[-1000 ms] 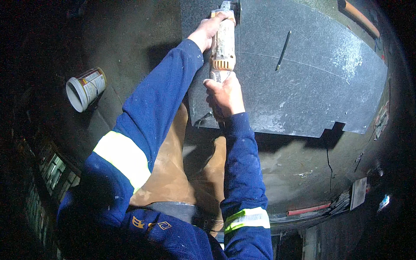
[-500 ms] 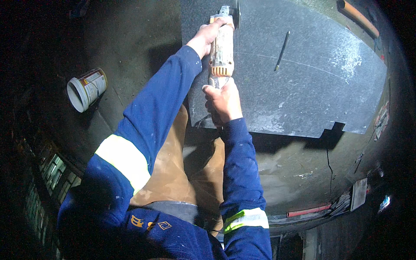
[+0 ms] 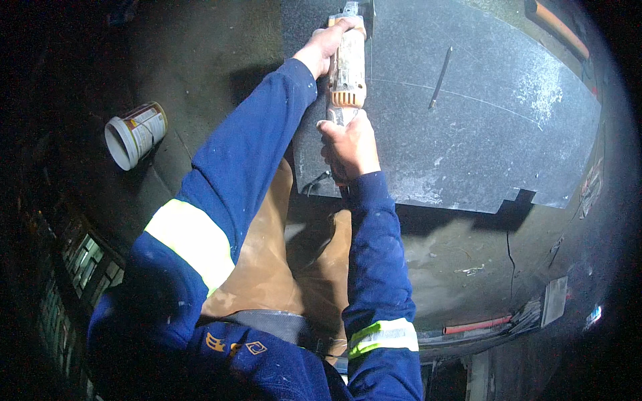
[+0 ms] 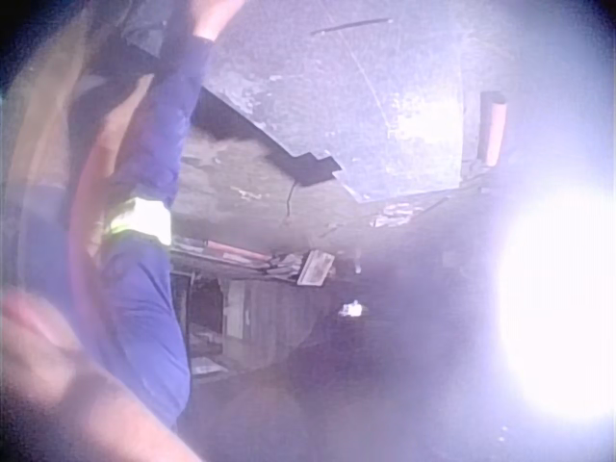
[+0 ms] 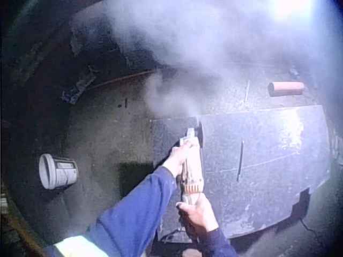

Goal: The person uses an angle grinder to cut a large dark metal sheet on the floor. They guide the tool along marked lines, reposition the sheet, and continue cutting until a section is separated. Another worker briefly assists by moving the cut piece.

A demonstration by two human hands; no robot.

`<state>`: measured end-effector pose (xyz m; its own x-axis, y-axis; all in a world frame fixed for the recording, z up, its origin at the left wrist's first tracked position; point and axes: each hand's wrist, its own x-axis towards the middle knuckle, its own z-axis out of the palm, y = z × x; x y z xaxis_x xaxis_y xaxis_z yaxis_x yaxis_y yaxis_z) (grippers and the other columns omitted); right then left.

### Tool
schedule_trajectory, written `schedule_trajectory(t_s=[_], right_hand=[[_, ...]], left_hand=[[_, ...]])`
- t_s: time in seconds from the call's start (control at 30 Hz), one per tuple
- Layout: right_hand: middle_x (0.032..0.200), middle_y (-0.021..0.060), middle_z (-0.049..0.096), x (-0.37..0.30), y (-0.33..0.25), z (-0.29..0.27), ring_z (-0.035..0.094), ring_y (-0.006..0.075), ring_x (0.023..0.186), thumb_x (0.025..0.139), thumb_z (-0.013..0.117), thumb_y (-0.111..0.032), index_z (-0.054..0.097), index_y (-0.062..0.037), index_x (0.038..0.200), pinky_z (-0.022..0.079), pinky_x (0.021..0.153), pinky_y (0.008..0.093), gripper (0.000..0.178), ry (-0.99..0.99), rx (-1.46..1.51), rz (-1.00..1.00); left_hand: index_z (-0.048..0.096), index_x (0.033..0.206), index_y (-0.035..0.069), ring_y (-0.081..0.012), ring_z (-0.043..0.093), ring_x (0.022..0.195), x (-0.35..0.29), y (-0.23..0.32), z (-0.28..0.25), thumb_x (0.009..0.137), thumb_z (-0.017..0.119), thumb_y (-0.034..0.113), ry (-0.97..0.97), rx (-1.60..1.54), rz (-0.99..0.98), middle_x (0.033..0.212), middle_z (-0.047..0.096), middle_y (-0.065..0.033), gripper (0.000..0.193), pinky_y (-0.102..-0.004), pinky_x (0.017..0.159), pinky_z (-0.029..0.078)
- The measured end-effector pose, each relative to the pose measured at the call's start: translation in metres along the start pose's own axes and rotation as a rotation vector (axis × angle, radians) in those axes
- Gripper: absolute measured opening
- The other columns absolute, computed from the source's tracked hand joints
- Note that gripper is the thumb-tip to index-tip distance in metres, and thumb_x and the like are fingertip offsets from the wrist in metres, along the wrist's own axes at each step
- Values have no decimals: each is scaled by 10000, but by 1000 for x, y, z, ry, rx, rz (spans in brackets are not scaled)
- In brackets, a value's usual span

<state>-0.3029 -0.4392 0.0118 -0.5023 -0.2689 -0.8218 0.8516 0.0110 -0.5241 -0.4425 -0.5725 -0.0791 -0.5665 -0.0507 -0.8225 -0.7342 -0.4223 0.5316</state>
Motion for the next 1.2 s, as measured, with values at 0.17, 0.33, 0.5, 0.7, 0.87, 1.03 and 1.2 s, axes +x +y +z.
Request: schedule_trajectory(t_s=[0.17, 0.33, 0.5, 0.7, 0.87, 1.03, 1.2], right_hand=[[780, 77, 595, -13, 12, -4, 597, 167, 534, 856, 748, -84, 451, -27, 1110, 515, 453, 338, 395, -30, 51, 29], [781, 83, 603, -23, 16, -1, 612, 171, 564, 852, 749, -85, 455, -17, 1118, 532, 487, 340, 402, -10, 20, 24], [788, 95, 618, -30, 22, -1, 627, 175, 585, 837, 769, -109, 467, 2, 1093, 536, 499, 345, 410, 54, -47, -18], [788, 103, 630, -10, 27, -3, 633, 182, 577, 830, 777, -117, 474, 15, 1071, 538, 493, 354, 409, 12, -19, -57], [755, 100, 621, 0, 17, -3, 621, 186, 535, 841, 772, -112, 470, 13, 1061, 532, 459, 354, 394, -12, -6, -23], [755, 99, 616, 7, 7, -6, 612, 188, 526, 853, 756, -103, 465, 8, 1069, 517, 445, 348, 378, -24, -8, -20], [753, 92, 613, 14, 1, -2, 608, 183, 525, 850, 760, -99, 466, 7, 1072, 511, 447, 345, 383, -20, -14, -33]], left_hand=[[700, 1022, 0, -214, 736, 681, -17, -11, 0, 891, 776, 345, 8, -8, -13, 866, 742, -109, 377, -402, 657, 635], [698, 1014, -11, -216, 735, 681, -30, -14, -2, 891, 772, 343, 18, -23, -12, 869, 739, -116, 382, -407, 655, 635], [703, 1019, -16, -216, 732, 670, -34, -21, -1, 910, 750, 336, 62, -2, -11, 850, 737, -112, 371, -413, 654, 637], [710, 1027, -7, -224, 741, 685, -18, -14, -3, 933, 734, 325, 31, 8, 11, 866, 746, -122, 346, -419, 658, 639], [709, 1046, -11, -218, 742, 705, -12, -8, -4, 899, 769, 415, 7, 42, 50, 881, 745, -111, 455, -411, 681, 640], [687, 1081, -32, -244, 755, 738, -2, -2, 1, 899, 779, 380, -2, 40, 67, 913, 748, -138, 460, -442, 708, 645], [674, 1109, -47, -263, 757, 748, 24, -3, -5, 903, 779, 357, 24, 17, 108, 941, 748, -161, 466, -461, 715, 644]])
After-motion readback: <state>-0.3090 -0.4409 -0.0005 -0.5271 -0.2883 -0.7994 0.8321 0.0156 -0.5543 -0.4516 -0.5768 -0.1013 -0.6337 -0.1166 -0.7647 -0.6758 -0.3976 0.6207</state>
